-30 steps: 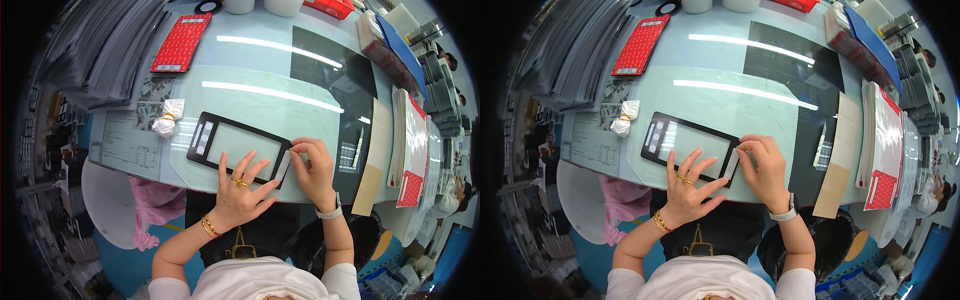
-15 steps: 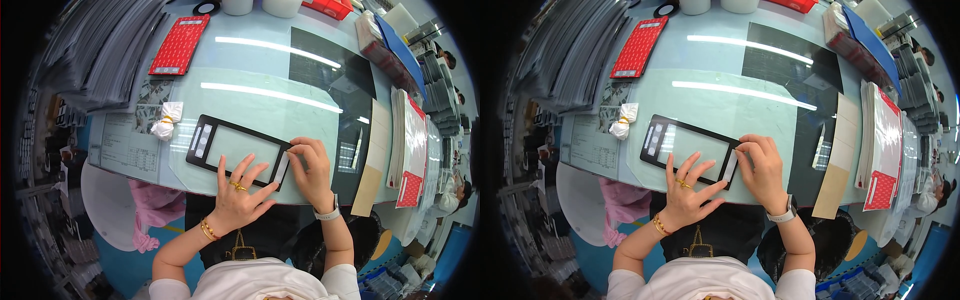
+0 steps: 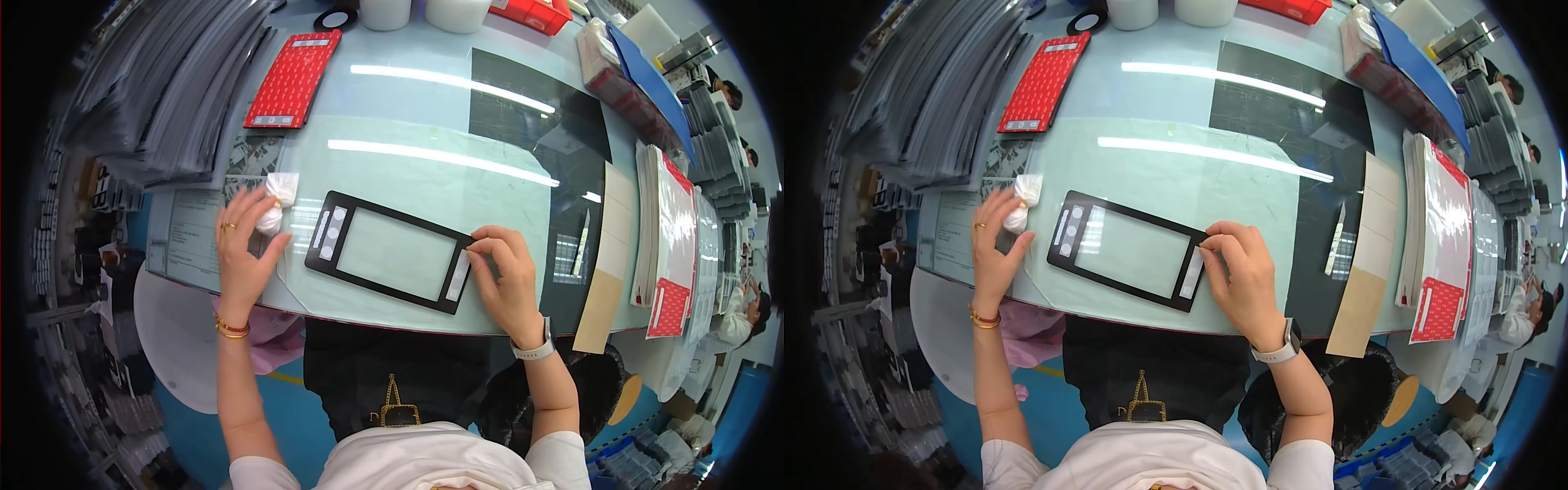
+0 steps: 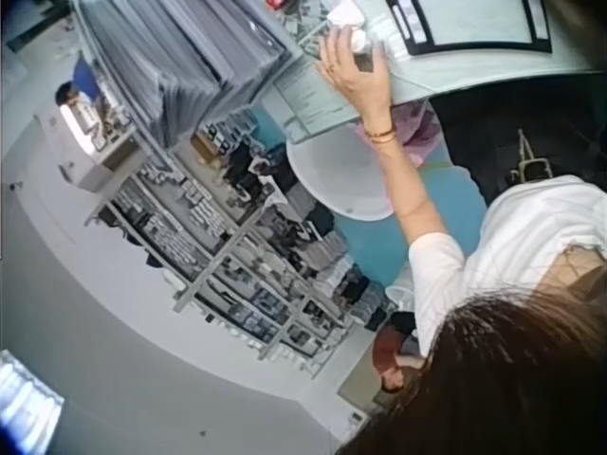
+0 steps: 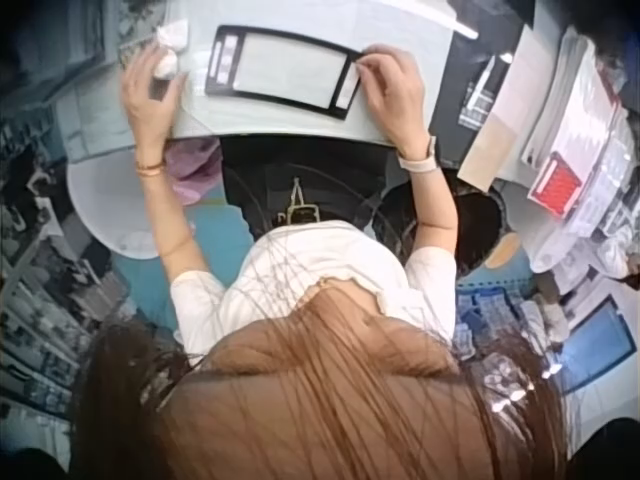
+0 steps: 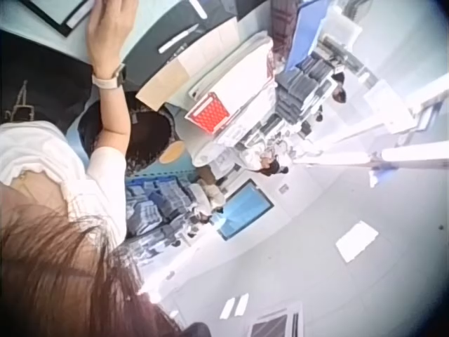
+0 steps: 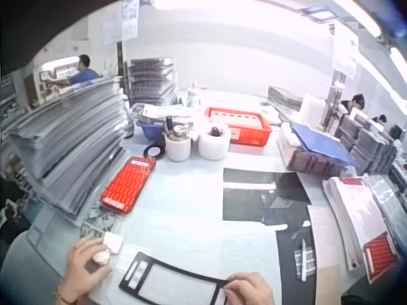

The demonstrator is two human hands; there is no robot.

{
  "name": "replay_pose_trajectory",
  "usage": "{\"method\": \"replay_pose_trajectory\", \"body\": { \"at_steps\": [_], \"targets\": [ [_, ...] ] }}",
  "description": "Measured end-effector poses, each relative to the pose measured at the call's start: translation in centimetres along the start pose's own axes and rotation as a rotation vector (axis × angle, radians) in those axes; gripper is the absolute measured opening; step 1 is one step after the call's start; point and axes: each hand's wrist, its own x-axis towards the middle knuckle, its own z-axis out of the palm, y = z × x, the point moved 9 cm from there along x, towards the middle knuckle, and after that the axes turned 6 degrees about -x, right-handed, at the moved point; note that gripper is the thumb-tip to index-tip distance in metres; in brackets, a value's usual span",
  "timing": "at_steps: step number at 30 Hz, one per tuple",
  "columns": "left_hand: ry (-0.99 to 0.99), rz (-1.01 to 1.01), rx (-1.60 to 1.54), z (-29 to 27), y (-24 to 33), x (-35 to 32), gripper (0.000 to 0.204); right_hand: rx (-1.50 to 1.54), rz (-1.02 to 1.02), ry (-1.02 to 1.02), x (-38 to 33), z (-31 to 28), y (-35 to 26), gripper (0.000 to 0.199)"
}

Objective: Assembling a tablet screen into a frame, cleaning the surface, and inserting it into a protective red sleeve.

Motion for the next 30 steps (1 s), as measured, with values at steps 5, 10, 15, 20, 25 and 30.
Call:
{"method": "replay_pose_trajectory", "body": {
  "at_steps": [5, 10, 15, 20, 25, 30],
  "targets": [
    [-0.039, 0.030, -0.081, -0.9, 0.6, -4.3, 0.048, 0.003, 0.010, 0.005, -0.2, -0.1, 0.2, 0.012],
    [-0.062, 0.187, 0.024, -1.8, 3.3, -10.2, 0.047, 0.001, -0.012, 0.012, -0.3, -0.1, 0.1, 0.013],
    [-0.033, 0.293, 0.076, -2.0, 3.2, -12.1, 0.038, 0.008, -0.030, 0.021, -0.2, -0.3, 0.0, 0.012],
    [-0.079, 0.463, -0.201, -0.2, 11.6, -10.1, 0.024, -0.007, -0.051, 0.046, -0.3, -0.6, 0.0, 0.011],
    [-0.121, 0.651, -0.410, 2.9, 22.0, -7.2, 0.023, 0.011, -0.058, 0.055, -0.3, -0.5, 0.2, 0.012],
    [-0.082, 0.618, -0.417, 5.8, 23.1, -5.9, 0.023, 0.023, -0.059, 0.067, -0.3, -0.5, 0.2, 0.013]
  ]
}}
